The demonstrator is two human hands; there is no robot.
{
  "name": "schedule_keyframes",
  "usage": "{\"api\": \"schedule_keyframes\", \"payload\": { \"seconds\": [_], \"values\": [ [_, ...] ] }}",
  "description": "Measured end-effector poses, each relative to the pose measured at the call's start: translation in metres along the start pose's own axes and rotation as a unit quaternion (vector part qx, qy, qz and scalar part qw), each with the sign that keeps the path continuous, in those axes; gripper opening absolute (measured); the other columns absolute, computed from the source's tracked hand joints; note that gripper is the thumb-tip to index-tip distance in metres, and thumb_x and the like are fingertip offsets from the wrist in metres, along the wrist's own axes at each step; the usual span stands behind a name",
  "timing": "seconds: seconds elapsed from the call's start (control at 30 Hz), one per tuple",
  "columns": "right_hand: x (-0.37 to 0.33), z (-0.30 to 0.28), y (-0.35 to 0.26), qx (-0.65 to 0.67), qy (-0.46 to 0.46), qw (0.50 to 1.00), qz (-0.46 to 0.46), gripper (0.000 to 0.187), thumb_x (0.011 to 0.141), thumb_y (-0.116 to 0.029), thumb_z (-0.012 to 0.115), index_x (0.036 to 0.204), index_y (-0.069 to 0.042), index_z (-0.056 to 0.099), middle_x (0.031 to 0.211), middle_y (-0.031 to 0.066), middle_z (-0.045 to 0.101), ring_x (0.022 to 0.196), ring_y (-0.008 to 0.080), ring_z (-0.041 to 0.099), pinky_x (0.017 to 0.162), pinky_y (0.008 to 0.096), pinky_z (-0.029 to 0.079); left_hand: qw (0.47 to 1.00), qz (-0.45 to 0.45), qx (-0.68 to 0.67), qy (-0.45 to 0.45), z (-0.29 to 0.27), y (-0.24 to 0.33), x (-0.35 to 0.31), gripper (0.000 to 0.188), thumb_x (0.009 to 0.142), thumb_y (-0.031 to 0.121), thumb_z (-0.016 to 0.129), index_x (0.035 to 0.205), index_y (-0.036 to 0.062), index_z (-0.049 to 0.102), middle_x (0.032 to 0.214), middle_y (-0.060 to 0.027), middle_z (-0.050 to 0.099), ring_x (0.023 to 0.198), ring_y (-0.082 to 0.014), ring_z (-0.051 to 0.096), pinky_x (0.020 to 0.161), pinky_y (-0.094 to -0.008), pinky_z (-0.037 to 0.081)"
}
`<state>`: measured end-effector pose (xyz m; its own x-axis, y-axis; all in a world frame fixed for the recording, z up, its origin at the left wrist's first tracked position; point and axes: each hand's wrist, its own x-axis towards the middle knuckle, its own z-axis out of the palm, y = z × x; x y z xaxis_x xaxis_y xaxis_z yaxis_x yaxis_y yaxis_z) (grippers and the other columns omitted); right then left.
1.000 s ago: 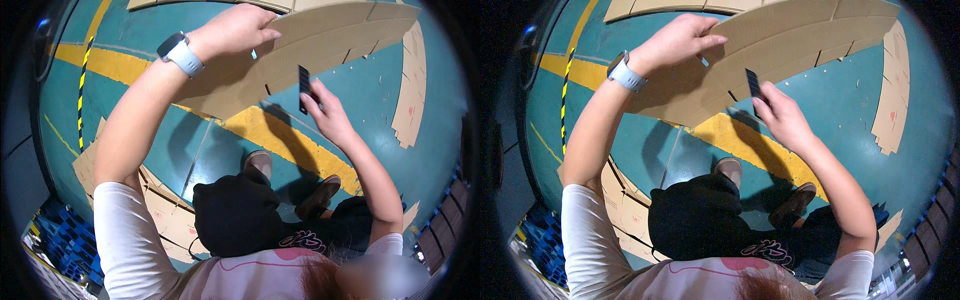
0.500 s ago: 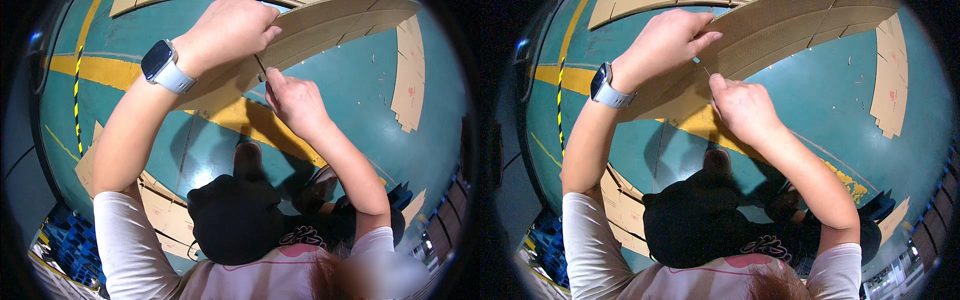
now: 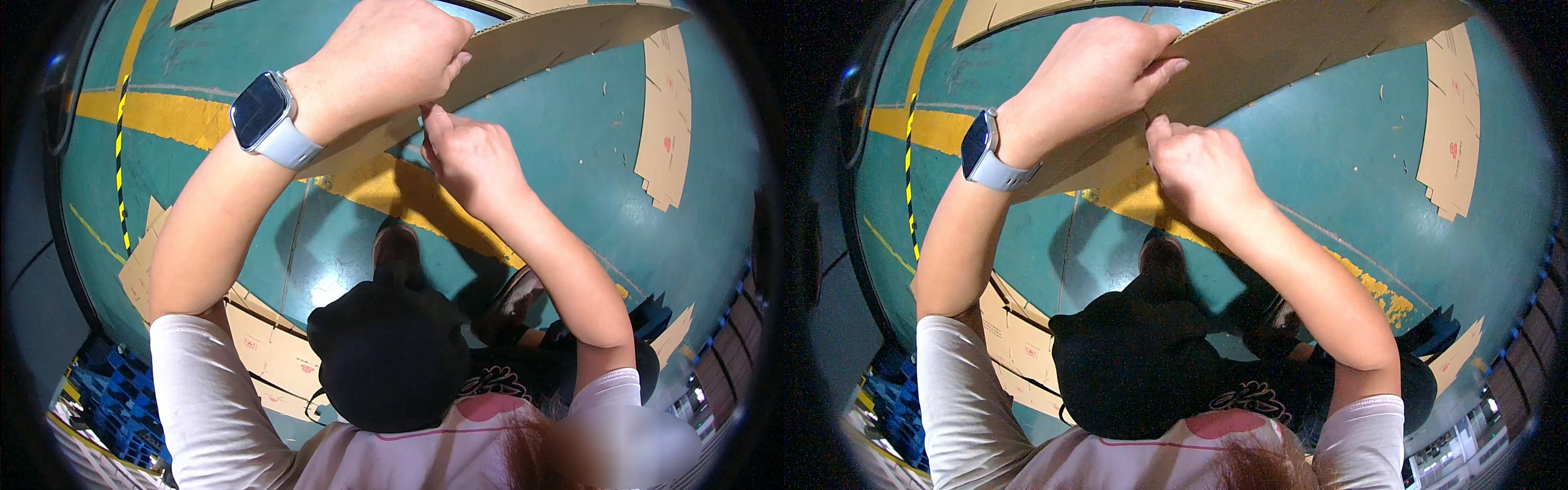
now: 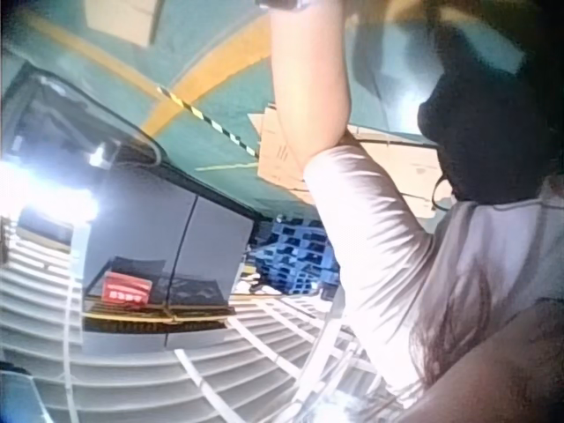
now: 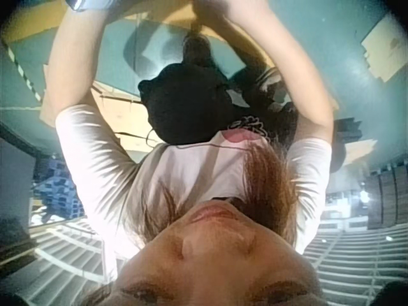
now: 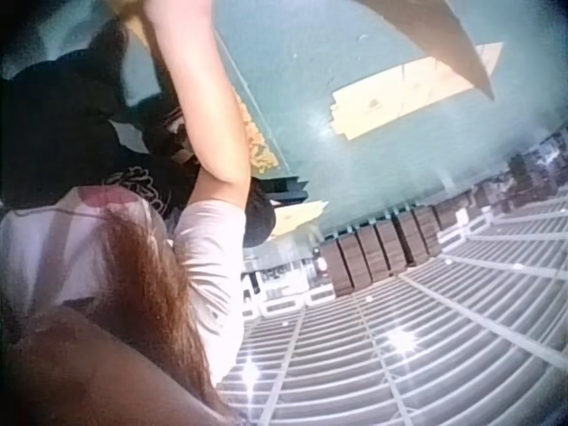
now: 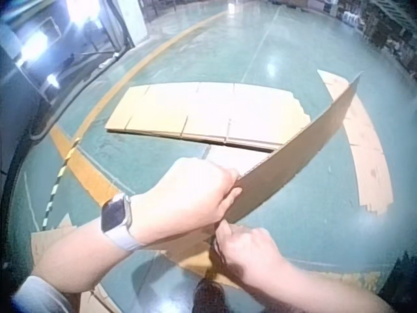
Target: The person sits on the floor and uses a utility knife to cut and score pre-printed cardboard sheets. They repeatedly slice along the perforated lines to separate the cardboard into smaller pieces and then fold the resulting sections.
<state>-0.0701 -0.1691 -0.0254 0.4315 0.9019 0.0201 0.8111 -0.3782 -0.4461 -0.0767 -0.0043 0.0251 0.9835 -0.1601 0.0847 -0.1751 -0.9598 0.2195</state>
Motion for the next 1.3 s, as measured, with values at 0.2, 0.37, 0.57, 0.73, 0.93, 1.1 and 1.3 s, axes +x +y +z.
{"api": "schedule_keyframes", "payload": {
  "seconds": [0.2, 0.37, 0.57, 0.73, 0.93, 1.1, 1.3],
  "values": [
    [-0.016, 0.0, 0.001, -0.015, -0.022, 1.0, 0.004, 0.012, 0.076, -0.007, 0.051, 0.085, 0.001, 0.049, 0.071, 0.0168, 0.063, 0.065, 0.0319, 0.064, 0.054, 0.041, 0.051, 1.0, 0.014, 0.001, 0.004, 0.0, 0.002, 0.002, 0.02, 0.087, 0.024, 0.058, 0.079, 0.0058, 0.059, 0.065, -0.0153, 0.059, 0.065, -0.0338, 0.06, 0.06, -0.0428, 0.049],
    [-0.018, -0.014, 0.0, -0.014, -0.008, 1.0, -0.013, 0.012, 0.076, -0.006, 0.052, 0.085, 0.001, 0.049, 0.069, 0.0155, 0.062, 0.064, 0.0316, 0.064, 0.053, 0.041, 0.051, 1.0, 0.003, 0.002, 0.013, 0.001, 0.003, 0.0, 0.019, 0.087, 0.024, 0.059, 0.08, 0.006, 0.06, 0.066, -0.0152, 0.06, 0.066, -0.0336, 0.061, 0.061, -0.0422, 0.05],
    [-0.012, -0.016, 0.001, -0.022, 0.015, 0.999, -0.024, 0.01, 0.077, -0.005, 0.051, 0.085, 0.001, 0.05, 0.068, 0.0148, 0.062, 0.064, 0.0317, 0.064, 0.054, 0.0406, 0.051, 1.0, -0.002, 0.006, 0.013, 0.003, -0.002, 0.002, 0.018, 0.087, 0.023, 0.059, 0.081, 0.0062, 0.061, 0.066, -0.0152, 0.06, 0.066, -0.0331, 0.061, 0.061, -0.0418, 0.05],
    [-0.014, -0.019, 0.001, -0.027, -0.008, 0.999, -0.021, 0.009, 0.077, -0.005, 0.051, 0.083, 0.001, 0.05, 0.069, 0.0158, 0.062, 0.063, 0.0318, 0.064, 0.055, 0.0398, 0.052, 0.998, -0.014, -0.058, -0.005, -0.009, 0.002, 0.001, 0.018, 0.083, 0.02, 0.057, 0.077, 0.0036, 0.061, 0.067, -0.0173, 0.06, 0.066, -0.035, 0.061, 0.061, -0.0432, 0.049],
    [-0.002, -0.012, 0.004, -0.048, -0.002, 0.999, -0.025, 0.009, 0.078, -0.006, 0.051, 0.083, 0.001, 0.051, 0.069, 0.0169, 0.063, 0.064, 0.0309, 0.065, 0.055, 0.0392, 0.053, 1.0, 0.003, -0.007, 0.014, 0.003, 0.006, 0.0, 0.017, 0.086, 0.022, 0.059, 0.081, 0.0059, 0.061, 0.067, -0.0156, 0.061, 0.066, -0.0337, 0.061, 0.061, -0.0425, 0.05],
    [-0.011, -0.008, 0.003, -0.05, -0.001, 0.999, -0.011, 0.01, 0.079, -0.007, 0.05, 0.085, 0.001, 0.051, 0.07, 0.0163, 0.063, 0.065, 0.0312, 0.065, 0.054, 0.0395, 0.052, 0.995, -0.033, -0.087, -0.039, -0.011, 0.007, 0.002, 0.022, 0.083, 0.019, 0.055, 0.075, -0.0006, 0.061, 0.067, -0.0221, 0.06, 0.066, -0.0385, 0.06, 0.063, -0.0451, 0.049],
    [-0.021, -0.006, 0.003, -0.037, -0.015, 0.999, 0.001, 0.011, 0.08, -0.006, 0.049, 0.088, 0.001, 0.051, 0.07, 0.0163, 0.063, 0.065, 0.0317, 0.065, 0.054, 0.0404, 0.052, 0.995, -0.027, -0.083, -0.04, -0.012, 0.009, 0.001, 0.021, 0.083, 0.019, 0.055, 0.075, -0.0005, 0.061, 0.067, -0.0213, 0.06, 0.066, -0.0378, 0.061, 0.063, -0.0445, 0.049]
  ]
}}
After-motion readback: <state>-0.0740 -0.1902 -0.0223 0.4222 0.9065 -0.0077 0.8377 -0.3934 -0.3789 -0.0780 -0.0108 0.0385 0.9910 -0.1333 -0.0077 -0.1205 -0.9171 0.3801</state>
